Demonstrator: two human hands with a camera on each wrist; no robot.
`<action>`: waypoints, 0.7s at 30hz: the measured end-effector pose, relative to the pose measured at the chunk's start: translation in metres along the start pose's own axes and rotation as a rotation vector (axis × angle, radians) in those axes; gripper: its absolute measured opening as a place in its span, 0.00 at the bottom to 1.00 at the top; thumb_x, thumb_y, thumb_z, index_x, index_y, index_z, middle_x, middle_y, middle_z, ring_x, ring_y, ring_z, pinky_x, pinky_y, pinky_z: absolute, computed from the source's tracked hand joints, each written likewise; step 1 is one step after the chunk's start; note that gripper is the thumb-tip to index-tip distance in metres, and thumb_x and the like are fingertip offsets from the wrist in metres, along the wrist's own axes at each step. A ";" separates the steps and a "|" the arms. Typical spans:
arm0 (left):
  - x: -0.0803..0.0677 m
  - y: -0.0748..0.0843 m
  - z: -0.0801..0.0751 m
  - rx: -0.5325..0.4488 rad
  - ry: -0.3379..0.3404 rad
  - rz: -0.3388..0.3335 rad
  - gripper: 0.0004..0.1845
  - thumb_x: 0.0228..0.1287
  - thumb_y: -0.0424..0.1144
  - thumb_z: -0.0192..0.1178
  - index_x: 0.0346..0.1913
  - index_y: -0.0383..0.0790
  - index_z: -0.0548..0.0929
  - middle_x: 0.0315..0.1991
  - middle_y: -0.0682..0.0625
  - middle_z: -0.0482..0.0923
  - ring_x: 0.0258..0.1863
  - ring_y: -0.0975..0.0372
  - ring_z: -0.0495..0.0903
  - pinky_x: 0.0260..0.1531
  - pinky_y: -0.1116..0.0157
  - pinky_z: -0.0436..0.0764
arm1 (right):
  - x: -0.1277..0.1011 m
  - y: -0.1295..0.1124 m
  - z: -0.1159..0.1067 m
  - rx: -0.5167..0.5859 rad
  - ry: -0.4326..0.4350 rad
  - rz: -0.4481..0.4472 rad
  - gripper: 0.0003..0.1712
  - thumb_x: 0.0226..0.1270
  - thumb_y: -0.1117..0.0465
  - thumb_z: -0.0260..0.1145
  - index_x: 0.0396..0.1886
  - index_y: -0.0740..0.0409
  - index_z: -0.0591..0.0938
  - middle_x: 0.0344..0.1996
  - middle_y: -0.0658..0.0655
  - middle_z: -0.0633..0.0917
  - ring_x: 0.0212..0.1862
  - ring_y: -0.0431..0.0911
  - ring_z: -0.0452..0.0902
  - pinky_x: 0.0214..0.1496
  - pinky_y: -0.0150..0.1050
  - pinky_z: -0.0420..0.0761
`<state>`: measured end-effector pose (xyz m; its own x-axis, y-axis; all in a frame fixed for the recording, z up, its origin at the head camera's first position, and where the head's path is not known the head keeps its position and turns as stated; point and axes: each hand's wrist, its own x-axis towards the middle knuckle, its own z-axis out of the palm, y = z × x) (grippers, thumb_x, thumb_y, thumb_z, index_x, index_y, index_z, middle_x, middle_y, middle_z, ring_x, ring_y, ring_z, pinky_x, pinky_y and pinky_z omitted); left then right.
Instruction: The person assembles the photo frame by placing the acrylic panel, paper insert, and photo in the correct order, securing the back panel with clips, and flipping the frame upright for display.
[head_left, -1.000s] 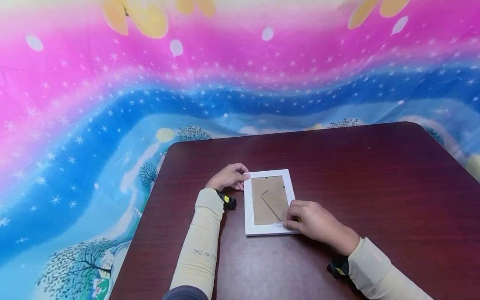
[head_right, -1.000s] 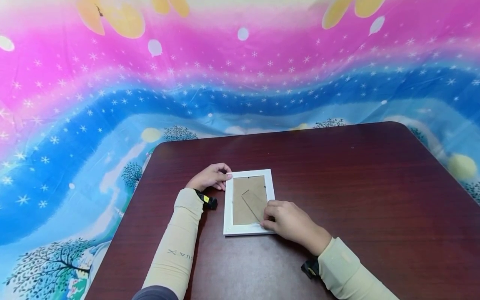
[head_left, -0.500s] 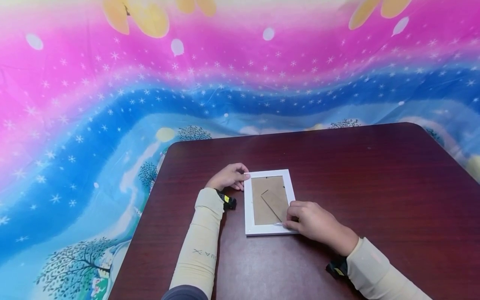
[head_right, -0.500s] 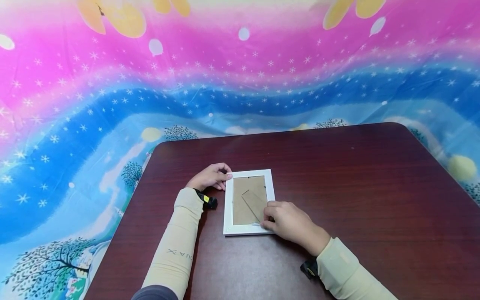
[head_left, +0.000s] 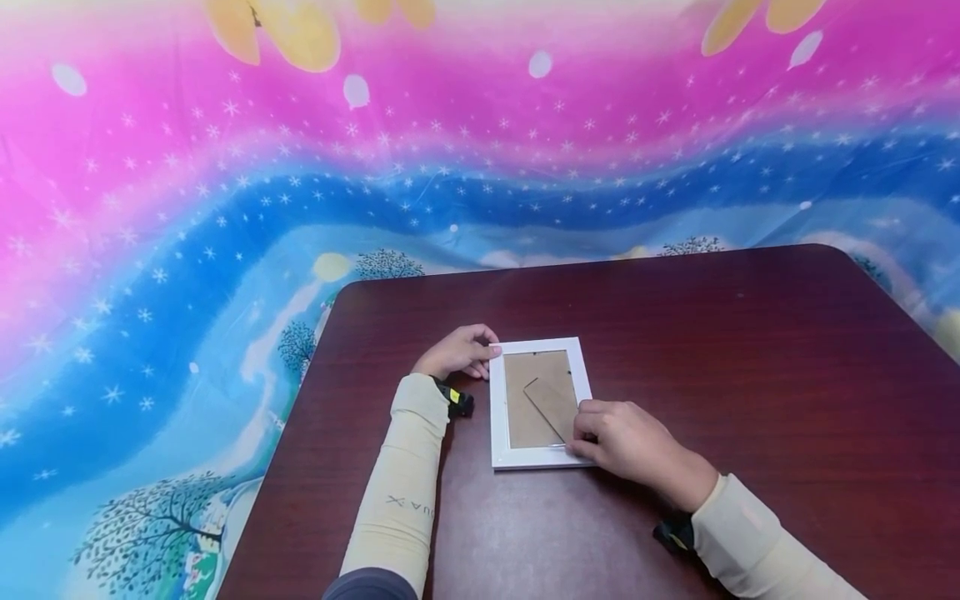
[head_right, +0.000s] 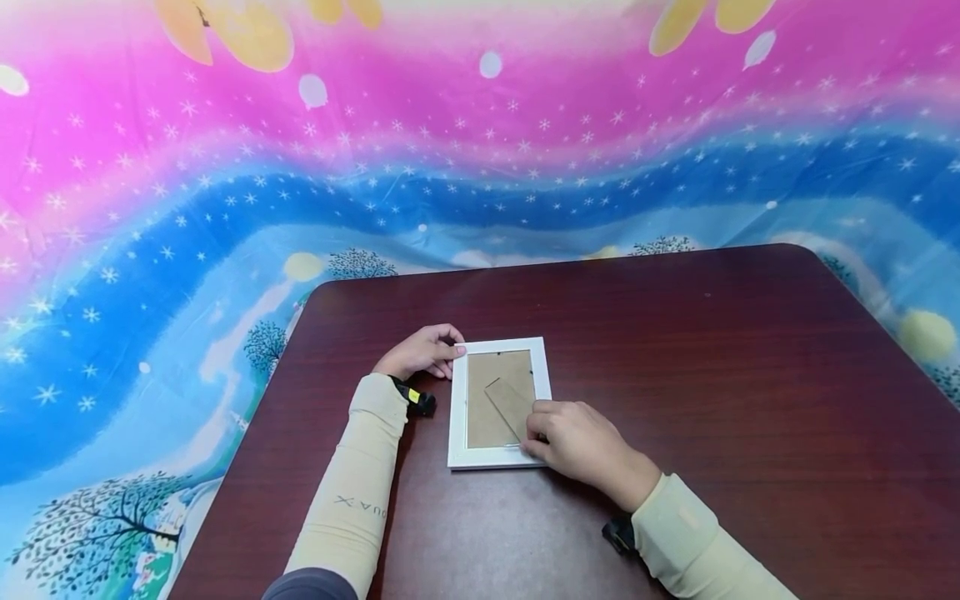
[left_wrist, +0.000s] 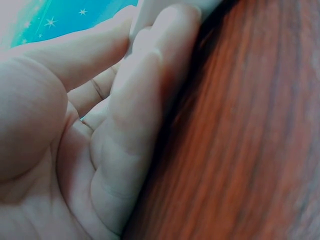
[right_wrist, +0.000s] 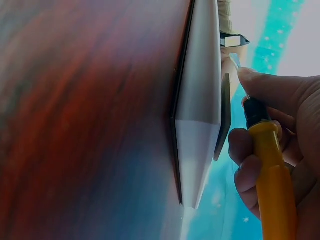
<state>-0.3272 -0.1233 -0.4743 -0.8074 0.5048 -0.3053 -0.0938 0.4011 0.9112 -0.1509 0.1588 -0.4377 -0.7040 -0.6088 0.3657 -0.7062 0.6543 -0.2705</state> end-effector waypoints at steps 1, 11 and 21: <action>0.000 0.000 0.000 -0.002 -0.002 -0.001 0.14 0.66 0.42 0.64 0.48 0.39 0.77 0.28 0.39 0.80 0.21 0.53 0.82 0.23 0.60 0.83 | 0.000 0.000 0.000 0.000 0.000 0.002 0.15 0.53 0.55 0.77 0.20 0.41 0.77 0.22 0.37 0.71 0.21 0.31 0.65 0.21 0.31 0.69; -0.002 0.002 0.001 -0.005 0.004 -0.001 0.13 0.67 0.41 0.64 0.48 0.38 0.77 0.28 0.39 0.79 0.20 0.54 0.82 0.22 0.61 0.83 | 0.001 0.000 0.001 0.007 -0.033 0.020 0.15 0.55 0.55 0.76 0.20 0.42 0.77 0.22 0.39 0.71 0.21 0.32 0.63 0.21 0.30 0.68; -0.001 0.001 0.001 -0.004 0.006 -0.001 0.13 0.67 0.42 0.64 0.48 0.38 0.77 0.28 0.40 0.79 0.21 0.54 0.82 0.22 0.61 0.83 | 0.001 0.002 0.002 0.011 -0.046 0.015 0.15 0.55 0.56 0.76 0.20 0.42 0.76 0.22 0.38 0.70 0.21 0.32 0.63 0.21 0.30 0.68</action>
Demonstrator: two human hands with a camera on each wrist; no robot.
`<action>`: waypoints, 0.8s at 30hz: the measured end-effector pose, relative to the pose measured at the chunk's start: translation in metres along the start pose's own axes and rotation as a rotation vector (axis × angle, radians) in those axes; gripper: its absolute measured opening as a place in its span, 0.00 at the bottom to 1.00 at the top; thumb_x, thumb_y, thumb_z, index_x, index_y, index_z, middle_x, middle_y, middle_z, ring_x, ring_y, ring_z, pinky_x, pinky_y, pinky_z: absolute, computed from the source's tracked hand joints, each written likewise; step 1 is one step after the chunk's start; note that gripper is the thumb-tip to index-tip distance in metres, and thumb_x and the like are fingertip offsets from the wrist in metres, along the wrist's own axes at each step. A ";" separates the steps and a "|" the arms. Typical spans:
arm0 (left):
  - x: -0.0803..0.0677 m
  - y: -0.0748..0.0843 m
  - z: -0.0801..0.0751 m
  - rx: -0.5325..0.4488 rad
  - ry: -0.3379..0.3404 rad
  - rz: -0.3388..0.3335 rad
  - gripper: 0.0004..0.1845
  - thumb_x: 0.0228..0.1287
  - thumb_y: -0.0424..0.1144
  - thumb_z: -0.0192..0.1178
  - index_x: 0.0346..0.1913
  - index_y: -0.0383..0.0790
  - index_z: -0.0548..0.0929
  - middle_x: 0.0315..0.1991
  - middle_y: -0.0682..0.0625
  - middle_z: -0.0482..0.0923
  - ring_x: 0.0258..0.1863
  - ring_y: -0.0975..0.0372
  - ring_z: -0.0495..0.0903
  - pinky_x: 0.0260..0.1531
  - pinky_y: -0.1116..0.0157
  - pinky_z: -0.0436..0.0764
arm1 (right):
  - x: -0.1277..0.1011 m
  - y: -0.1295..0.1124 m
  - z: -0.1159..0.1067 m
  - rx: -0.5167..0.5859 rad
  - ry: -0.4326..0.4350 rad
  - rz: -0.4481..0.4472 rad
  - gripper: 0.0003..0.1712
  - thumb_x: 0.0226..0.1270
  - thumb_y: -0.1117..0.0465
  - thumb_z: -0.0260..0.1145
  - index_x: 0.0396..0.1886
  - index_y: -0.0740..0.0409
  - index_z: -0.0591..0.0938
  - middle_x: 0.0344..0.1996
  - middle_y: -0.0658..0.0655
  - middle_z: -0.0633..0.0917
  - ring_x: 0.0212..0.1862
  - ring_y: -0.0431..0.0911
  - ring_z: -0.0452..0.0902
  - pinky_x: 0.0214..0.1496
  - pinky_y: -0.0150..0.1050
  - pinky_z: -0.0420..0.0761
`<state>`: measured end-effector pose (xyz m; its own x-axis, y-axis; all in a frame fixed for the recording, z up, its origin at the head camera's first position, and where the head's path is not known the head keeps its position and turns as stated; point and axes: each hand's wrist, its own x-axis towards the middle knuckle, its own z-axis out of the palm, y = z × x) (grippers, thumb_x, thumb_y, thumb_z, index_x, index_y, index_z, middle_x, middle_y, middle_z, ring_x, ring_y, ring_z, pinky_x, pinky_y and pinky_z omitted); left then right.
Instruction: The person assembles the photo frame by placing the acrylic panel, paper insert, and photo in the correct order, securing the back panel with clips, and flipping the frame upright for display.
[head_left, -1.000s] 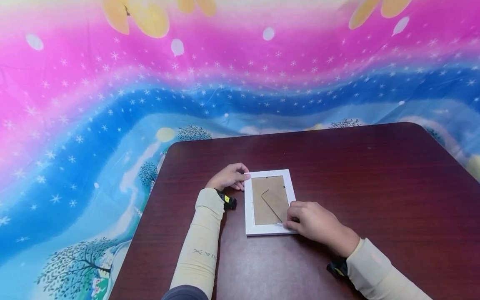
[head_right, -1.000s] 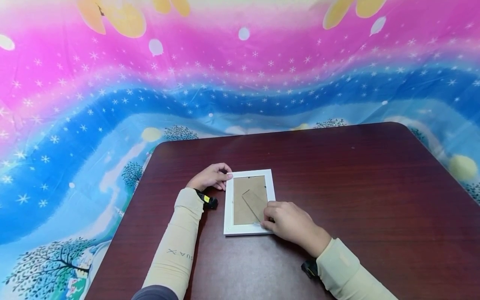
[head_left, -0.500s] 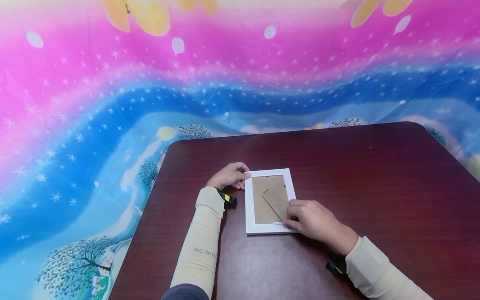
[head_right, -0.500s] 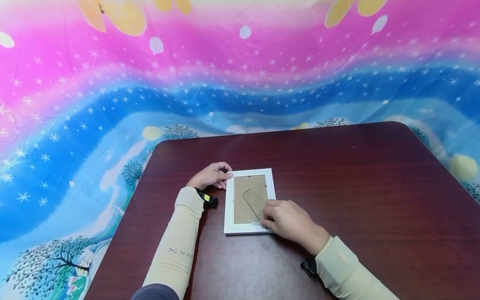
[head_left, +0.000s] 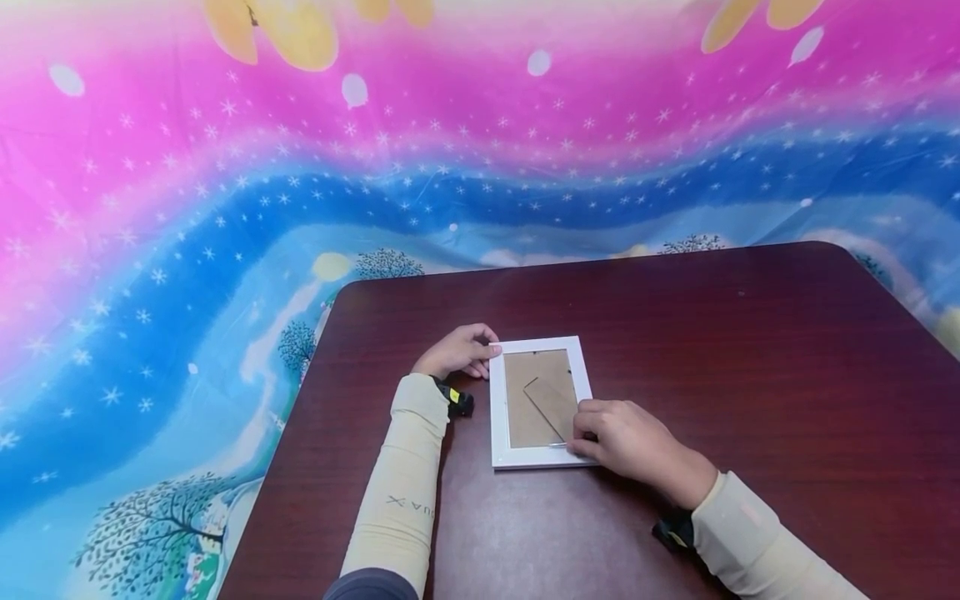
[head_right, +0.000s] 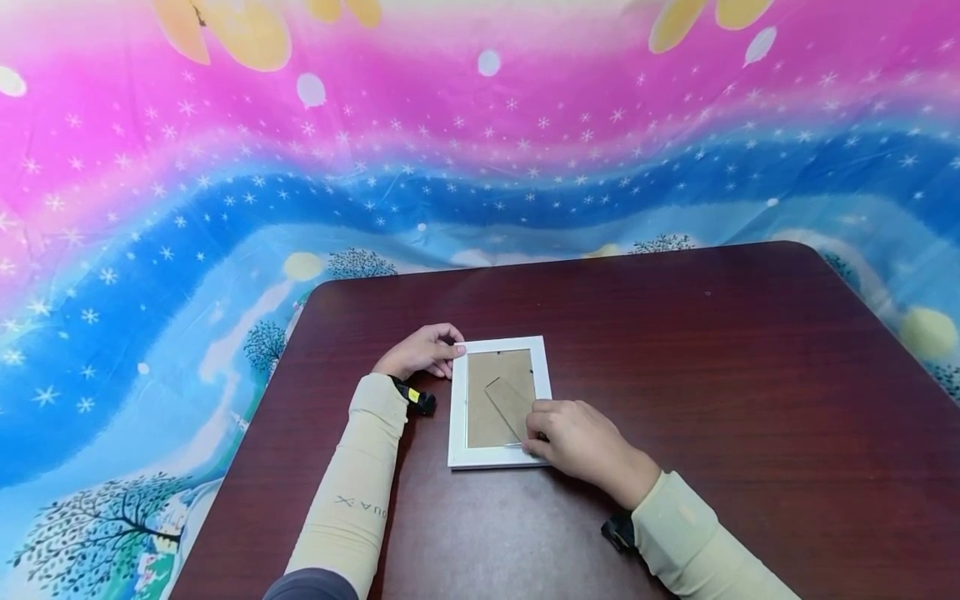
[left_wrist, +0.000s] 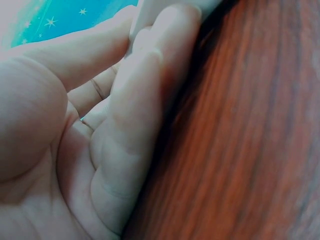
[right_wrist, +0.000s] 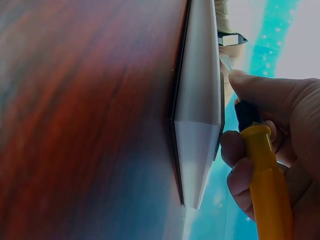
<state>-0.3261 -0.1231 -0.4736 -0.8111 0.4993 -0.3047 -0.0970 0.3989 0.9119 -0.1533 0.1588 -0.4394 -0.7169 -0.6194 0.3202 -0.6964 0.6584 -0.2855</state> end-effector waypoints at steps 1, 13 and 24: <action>0.000 0.000 0.000 0.000 0.002 0.002 0.13 0.67 0.42 0.64 0.48 0.38 0.77 0.28 0.40 0.79 0.21 0.54 0.82 0.22 0.61 0.83 | 0.000 0.000 0.000 -0.003 -0.002 0.003 0.15 0.55 0.56 0.76 0.20 0.42 0.76 0.22 0.38 0.70 0.21 0.32 0.63 0.21 0.30 0.68; -0.002 0.002 0.000 -0.019 -0.005 0.004 0.12 0.68 0.39 0.63 0.48 0.37 0.76 0.26 0.41 0.79 0.20 0.56 0.81 0.21 0.63 0.82 | 0.000 -0.001 -0.001 -0.008 0.009 0.001 0.16 0.54 0.55 0.76 0.19 0.41 0.75 0.22 0.39 0.71 0.20 0.32 0.63 0.20 0.31 0.67; -0.003 0.003 0.000 -0.018 -0.005 -0.003 0.13 0.67 0.40 0.63 0.48 0.37 0.76 0.27 0.41 0.78 0.20 0.56 0.81 0.22 0.63 0.82 | 0.002 -0.005 -0.002 -0.016 -0.006 0.011 0.18 0.55 0.55 0.75 0.18 0.41 0.72 0.21 0.39 0.70 0.20 0.33 0.62 0.20 0.31 0.65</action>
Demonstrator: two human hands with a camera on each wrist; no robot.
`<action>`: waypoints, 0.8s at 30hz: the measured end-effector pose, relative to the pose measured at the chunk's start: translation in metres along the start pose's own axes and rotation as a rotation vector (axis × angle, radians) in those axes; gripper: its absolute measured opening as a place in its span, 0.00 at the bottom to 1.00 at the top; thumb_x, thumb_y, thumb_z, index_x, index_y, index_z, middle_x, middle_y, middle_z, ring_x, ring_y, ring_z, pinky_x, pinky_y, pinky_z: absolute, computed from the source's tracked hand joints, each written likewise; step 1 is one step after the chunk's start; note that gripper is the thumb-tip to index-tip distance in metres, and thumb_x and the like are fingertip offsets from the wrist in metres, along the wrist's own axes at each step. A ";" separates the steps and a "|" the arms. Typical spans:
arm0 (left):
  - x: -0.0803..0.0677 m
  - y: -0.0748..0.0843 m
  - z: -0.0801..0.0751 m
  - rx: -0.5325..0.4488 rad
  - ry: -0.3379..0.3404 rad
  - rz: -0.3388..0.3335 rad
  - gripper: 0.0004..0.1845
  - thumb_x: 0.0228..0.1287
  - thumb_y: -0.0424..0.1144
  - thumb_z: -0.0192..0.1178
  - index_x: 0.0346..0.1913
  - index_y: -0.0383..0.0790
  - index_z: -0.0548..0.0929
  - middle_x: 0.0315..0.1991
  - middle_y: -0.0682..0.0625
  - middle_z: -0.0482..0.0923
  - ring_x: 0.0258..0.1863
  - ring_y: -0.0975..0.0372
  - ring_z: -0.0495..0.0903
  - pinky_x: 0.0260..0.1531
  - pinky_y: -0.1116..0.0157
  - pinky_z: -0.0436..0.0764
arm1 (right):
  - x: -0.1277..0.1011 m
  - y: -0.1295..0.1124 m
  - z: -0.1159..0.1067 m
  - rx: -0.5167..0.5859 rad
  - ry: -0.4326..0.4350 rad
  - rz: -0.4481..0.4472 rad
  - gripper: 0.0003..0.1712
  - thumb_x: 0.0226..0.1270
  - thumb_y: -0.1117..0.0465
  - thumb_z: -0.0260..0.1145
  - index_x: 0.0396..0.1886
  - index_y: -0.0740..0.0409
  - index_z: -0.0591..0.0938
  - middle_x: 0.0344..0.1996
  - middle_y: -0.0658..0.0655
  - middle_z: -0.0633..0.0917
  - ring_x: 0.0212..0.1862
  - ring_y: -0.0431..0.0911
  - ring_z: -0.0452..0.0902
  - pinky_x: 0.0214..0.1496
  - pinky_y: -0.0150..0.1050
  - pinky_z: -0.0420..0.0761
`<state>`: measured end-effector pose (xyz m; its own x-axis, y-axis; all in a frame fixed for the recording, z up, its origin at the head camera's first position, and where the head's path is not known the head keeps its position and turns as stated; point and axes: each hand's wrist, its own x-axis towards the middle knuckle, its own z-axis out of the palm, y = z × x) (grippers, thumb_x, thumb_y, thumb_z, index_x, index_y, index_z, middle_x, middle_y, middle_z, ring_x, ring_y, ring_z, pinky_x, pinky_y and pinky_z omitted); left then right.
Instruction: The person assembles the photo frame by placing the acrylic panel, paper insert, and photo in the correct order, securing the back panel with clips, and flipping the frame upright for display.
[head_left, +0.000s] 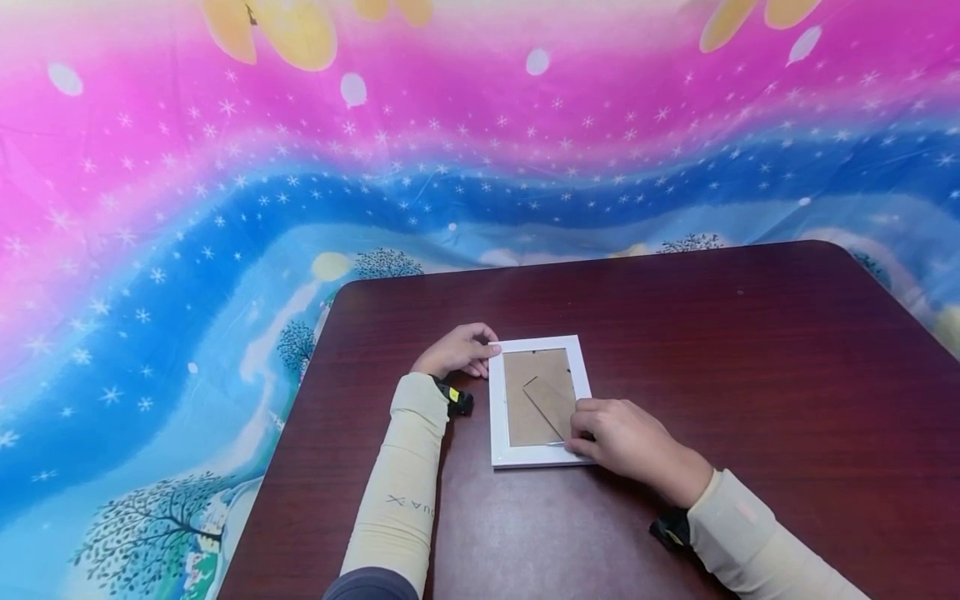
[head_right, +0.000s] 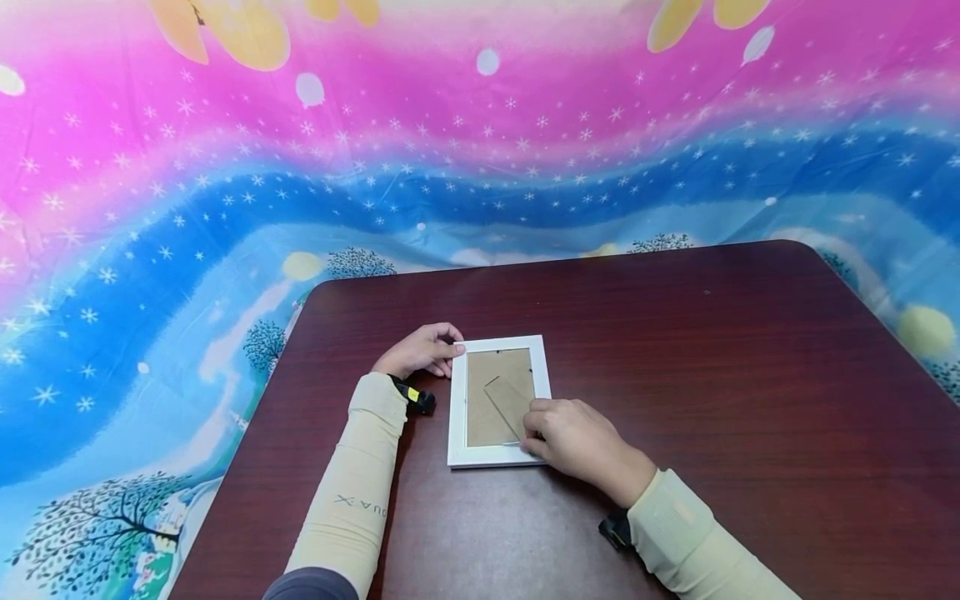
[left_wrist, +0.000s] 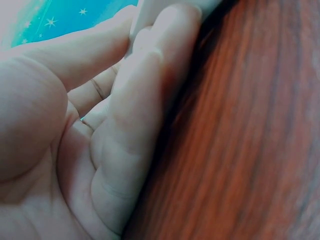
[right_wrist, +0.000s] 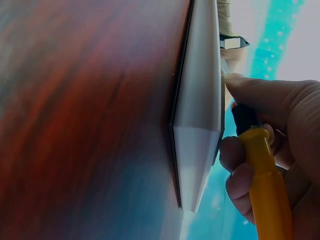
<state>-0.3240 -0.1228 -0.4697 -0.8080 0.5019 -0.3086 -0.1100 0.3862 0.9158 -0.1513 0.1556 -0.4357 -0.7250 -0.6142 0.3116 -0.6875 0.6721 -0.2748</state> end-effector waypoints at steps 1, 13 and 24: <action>0.000 0.000 0.000 0.001 0.000 0.001 0.13 0.67 0.40 0.63 0.48 0.37 0.77 0.27 0.40 0.78 0.20 0.56 0.81 0.22 0.63 0.82 | 0.000 0.000 0.000 -0.003 -0.003 0.000 0.18 0.55 0.55 0.75 0.18 0.41 0.72 0.21 0.39 0.70 0.20 0.33 0.62 0.19 0.31 0.65; 0.001 -0.002 -0.002 0.018 0.006 0.012 0.12 0.67 0.40 0.64 0.47 0.38 0.77 0.28 0.39 0.79 0.20 0.55 0.82 0.23 0.61 0.83 | 0.002 0.000 0.005 -0.084 -0.014 -0.051 0.17 0.57 0.55 0.74 0.20 0.44 0.72 0.22 0.39 0.67 0.19 0.33 0.62 0.20 0.33 0.68; 0.001 0.000 0.000 0.014 0.010 0.017 0.11 0.67 0.41 0.64 0.46 0.39 0.77 0.28 0.39 0.79 0.21 0.53 0.82 0.23 0.61 0.83 | 0.010 0.002 0.003 -0.051 -0.117 -0.037 0.18 0.58 0.56 0.72 0.19 0.43 0.70 0.21 0.39 0.67 0.20 0.35 0.62 0.21 0.33 0.68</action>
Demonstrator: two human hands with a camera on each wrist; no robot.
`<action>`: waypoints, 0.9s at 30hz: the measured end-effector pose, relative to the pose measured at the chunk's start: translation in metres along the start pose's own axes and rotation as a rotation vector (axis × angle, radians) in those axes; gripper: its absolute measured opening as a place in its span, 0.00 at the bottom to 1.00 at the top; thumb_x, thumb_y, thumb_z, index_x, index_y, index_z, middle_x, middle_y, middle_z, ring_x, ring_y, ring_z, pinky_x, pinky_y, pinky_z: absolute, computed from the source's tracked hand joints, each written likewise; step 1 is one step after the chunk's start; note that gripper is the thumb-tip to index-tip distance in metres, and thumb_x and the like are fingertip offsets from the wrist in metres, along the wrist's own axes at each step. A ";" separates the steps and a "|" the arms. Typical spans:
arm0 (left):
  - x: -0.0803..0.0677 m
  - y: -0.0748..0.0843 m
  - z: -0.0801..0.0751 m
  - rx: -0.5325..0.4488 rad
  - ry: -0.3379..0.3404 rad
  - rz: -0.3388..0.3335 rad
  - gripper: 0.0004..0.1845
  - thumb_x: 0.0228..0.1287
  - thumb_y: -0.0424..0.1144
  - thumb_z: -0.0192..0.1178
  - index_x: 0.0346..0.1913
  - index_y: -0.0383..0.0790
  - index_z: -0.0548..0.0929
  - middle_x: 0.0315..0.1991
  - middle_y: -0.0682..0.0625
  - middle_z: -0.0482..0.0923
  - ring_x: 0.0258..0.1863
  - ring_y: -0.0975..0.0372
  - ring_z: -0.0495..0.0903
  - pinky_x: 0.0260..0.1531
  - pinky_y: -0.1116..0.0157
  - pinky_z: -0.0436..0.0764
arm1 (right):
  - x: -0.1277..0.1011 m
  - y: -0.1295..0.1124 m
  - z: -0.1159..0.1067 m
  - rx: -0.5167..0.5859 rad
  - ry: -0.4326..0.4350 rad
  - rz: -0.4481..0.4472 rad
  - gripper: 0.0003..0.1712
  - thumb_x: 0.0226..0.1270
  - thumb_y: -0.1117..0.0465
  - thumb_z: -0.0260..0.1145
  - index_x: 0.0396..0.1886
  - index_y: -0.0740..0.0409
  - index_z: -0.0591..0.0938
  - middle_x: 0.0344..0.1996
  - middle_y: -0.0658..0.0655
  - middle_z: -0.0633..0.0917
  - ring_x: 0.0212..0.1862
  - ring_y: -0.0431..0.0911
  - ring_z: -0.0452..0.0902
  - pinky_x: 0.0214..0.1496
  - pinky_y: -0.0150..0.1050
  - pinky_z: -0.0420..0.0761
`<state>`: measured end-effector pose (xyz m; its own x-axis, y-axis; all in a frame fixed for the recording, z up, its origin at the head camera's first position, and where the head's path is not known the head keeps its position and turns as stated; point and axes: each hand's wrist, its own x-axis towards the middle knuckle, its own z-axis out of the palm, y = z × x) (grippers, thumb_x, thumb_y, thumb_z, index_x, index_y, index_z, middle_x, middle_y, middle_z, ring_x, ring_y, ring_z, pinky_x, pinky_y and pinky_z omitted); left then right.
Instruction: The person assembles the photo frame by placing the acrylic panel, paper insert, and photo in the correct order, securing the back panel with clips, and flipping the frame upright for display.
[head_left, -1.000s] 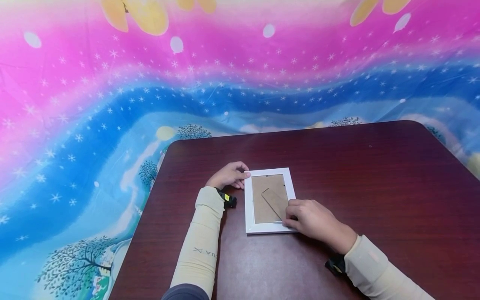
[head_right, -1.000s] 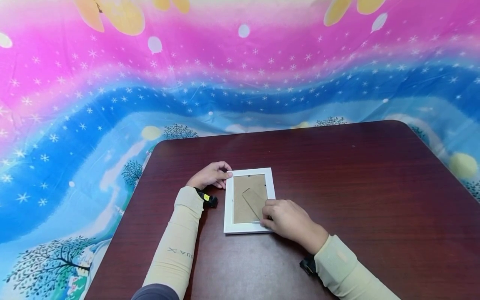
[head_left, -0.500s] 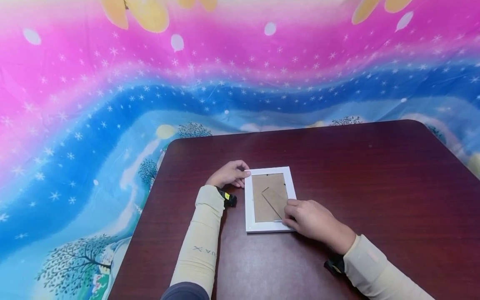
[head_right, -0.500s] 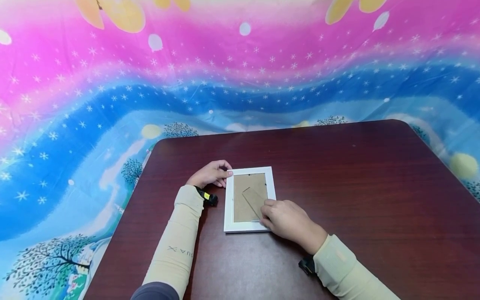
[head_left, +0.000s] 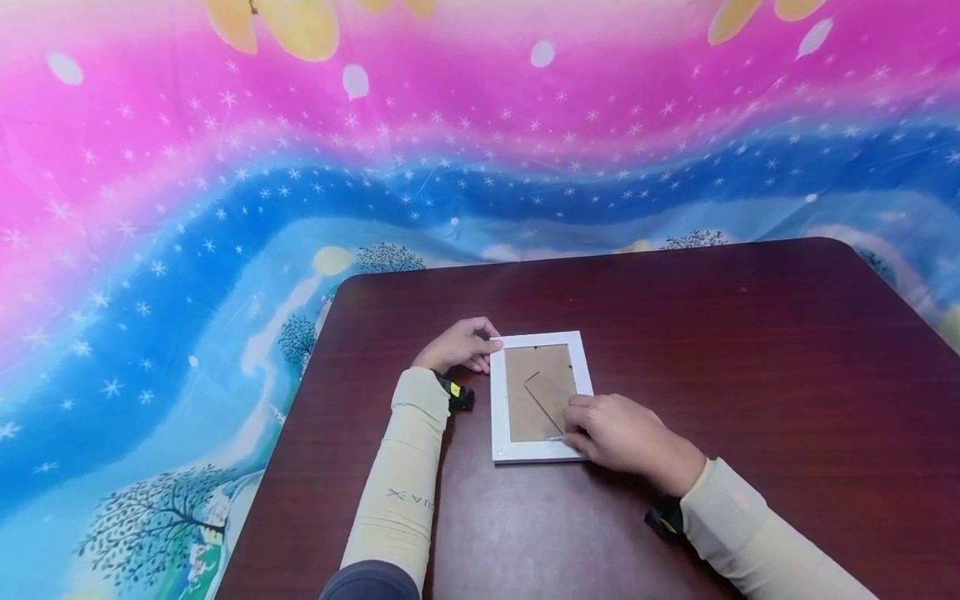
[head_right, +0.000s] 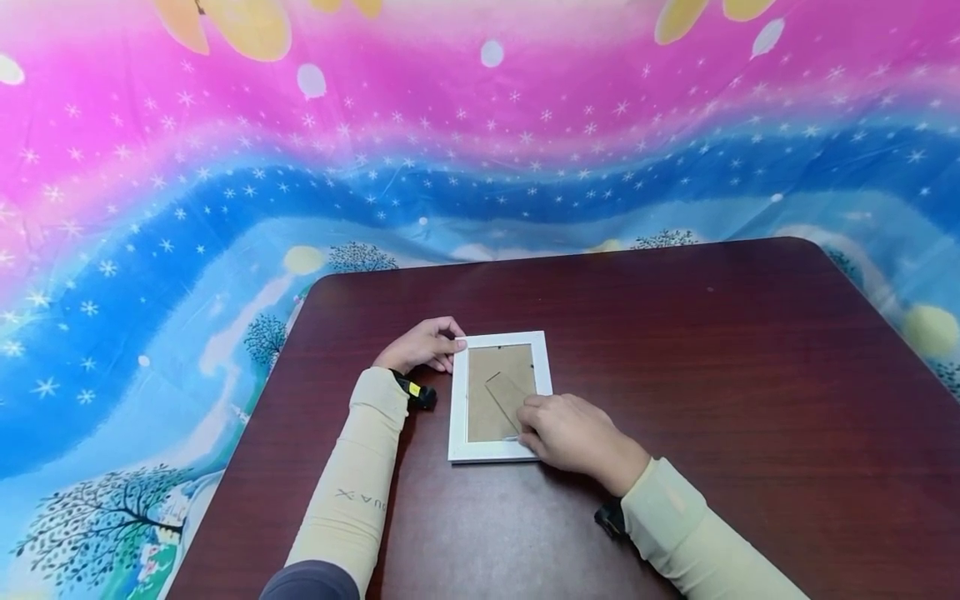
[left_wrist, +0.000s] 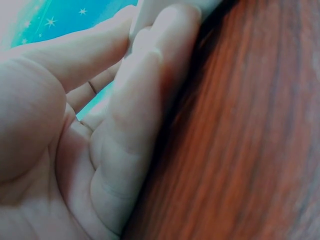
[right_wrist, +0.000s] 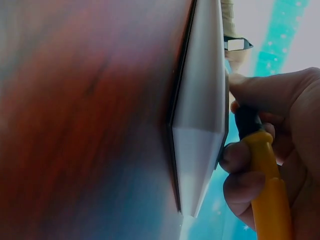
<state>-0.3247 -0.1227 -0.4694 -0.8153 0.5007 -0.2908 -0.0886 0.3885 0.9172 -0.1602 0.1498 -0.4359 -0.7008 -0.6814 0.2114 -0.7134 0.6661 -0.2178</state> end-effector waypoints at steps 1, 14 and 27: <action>0.000 0.000 0.000 -0.002 0.001 -0.002 0.11 0.67 0.41 0.64 0.46 0.39 0.78 0.28 0.39 0.79 0.21 0.53 0.82 0.23 0.61 0.83 | 0.001 0.000 -0.001 0.011 -0.012 0.009 0.18 0.58 0.56 0.72 0.19 0.42 0.70 0.21 0.39 0.67 0.20 0.35 0.62 0.22 0.33 0.68; 0.000 -0.002 0.000 -0.018 0.000 0.000 0.11 0.66 0.40 0.64 0.45 0.38 0.78 0.27 0.40 0.79 0.20 0.55 0.82 0.22 0.63 0.82 | 0.009 0.004 -0.004 0.110 -0.101 0.095 0.21 0.56 0.56 0.73 0.16 0.40 0.69 0.19 0.38 0.67 0.21 0.35 0.63 0.22 0.32 0.66; 0.001 0.000 0.000 -0.021 0.009 -0.009 0.11 0.66 0.40 0.65 0.46 0.38 0.78 0.27 0.39 0.79 0.19 0.55 0.82 0.20 0.63 0.82 | 0.018 0.003 -0.010 0.164 -0.188 0.168 0.21 0.56 0.56 0.73 0.14 0.40 0.70 0.16 0.38 0.69 0.20 0.35 0.65 0.24 0.33 0.69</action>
<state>-0.3251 -0.1225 -0.4699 -0.8197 0.4899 -0.2969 -0.1081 0.3766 0.9200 -0.1750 0.1428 -0.4235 -0.7845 -0.6199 -0.0175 -0.5658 0.7270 -0.3889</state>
